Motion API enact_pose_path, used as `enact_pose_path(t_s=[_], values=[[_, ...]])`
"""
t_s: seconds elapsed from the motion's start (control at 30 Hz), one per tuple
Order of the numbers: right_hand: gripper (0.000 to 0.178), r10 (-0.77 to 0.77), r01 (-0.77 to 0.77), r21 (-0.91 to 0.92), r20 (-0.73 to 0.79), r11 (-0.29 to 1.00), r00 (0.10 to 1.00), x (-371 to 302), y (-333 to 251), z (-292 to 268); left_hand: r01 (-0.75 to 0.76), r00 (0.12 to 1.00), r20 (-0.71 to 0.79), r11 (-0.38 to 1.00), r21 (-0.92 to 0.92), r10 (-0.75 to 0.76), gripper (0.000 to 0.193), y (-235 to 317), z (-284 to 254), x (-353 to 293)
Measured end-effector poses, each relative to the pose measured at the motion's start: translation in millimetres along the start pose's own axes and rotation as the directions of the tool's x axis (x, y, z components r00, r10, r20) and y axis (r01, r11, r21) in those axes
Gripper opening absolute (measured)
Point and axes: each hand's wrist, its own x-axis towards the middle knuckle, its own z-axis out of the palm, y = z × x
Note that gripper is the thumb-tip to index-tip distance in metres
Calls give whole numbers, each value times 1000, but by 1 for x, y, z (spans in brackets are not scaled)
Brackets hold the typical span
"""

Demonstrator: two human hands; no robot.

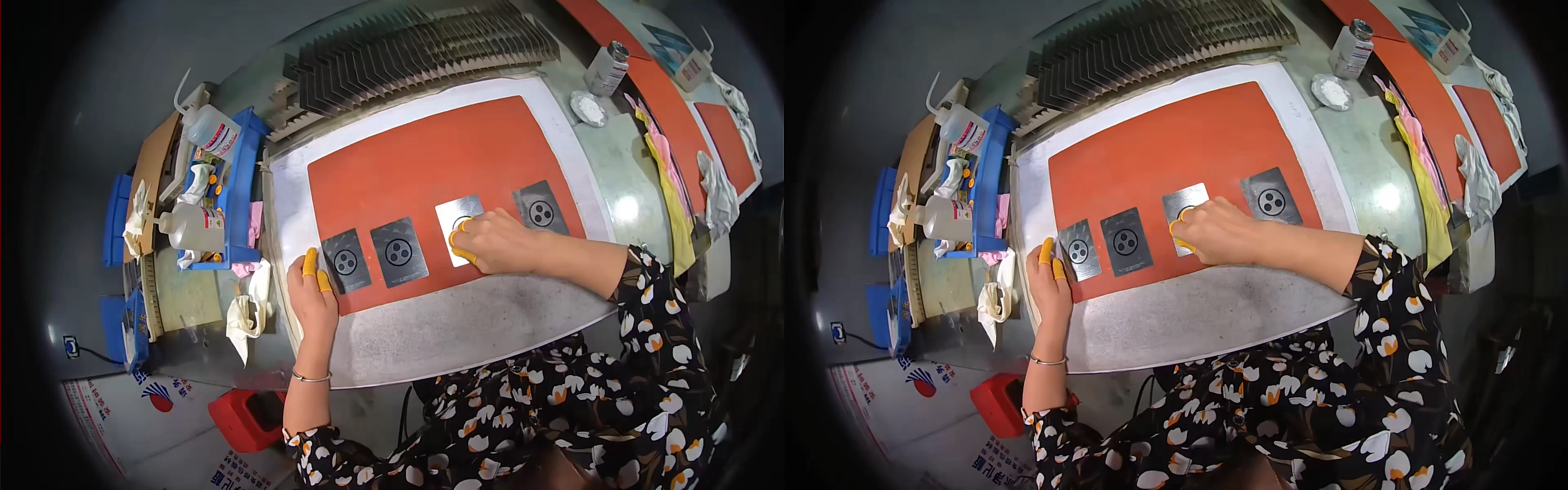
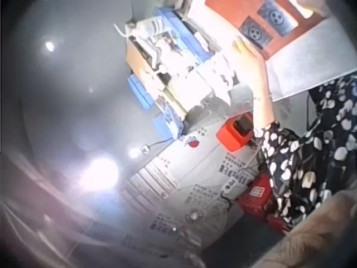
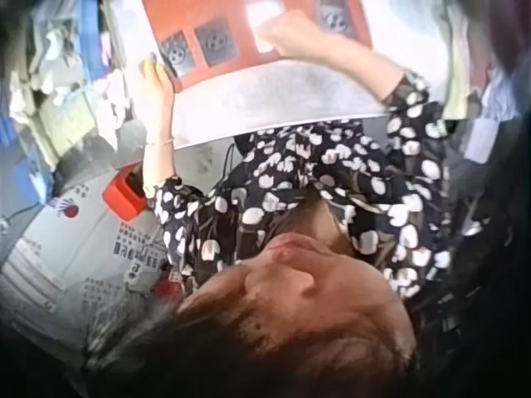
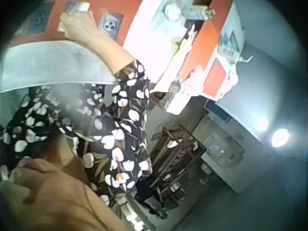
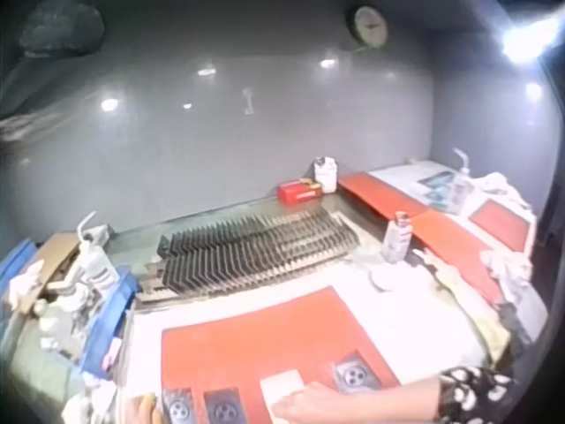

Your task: The person cleans three small rectangular metal plates with circular cutouts using a white cloth and a liquid from a bottle. They wipe each plate individually, occasionally dipping the cloth into the liquid, and then place the plates back onto a red mat on the workbench.

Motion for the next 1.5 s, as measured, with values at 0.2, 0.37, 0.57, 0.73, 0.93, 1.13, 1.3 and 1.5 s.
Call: enact_pose_path(t_s=[0.2, 0.37, 0.57, 0.73, 0.93, 1.13, 1.3, 1.5], values=[[14, 33, -31, -27, 53, 999, 998, -9, 15, 5, -42, 999, 30, 996, 73, 39, 50, 5, 1, 2], [10, -6, 5, 11, 89, 1000, 996, 8, 11, -2, -55, 998, 24, 995, 79, 53, 51, 5, -2, 2], [7, 27, -27, 5, 37, 1000, 999, 21, 11, 2, -67, 997, 53, 994, 86, 62, 48, 8, -1, 5], [7, 35, -33, -29, 50, 999, 998, 10, 35, -11, -61, 998, 30, 997, 39, 60, 51, 4, -2, 2], [11, 46, -42, -59, 59, 997, 997, 50, 30, -5, -101, 994, 37, 993, 61, 98, 41, 5, -3, 5], [11, 98, -95, -76, 40, 993, 994, 34, 43, -17, -43, 996, 82, 998, 53, 39, 49, 9, -4, 7], [13, 36, -34, -31, 57, 999, 998, 39, 50, -16, -77, 996, 41, 995, 65, 75, 53, 1, 0, 0], [13, 112, -109, -29, 125, 994, 986, 38, 52, -29, -88, 994, 75, 994, 57, 84, 47, 7, 0, 6]])
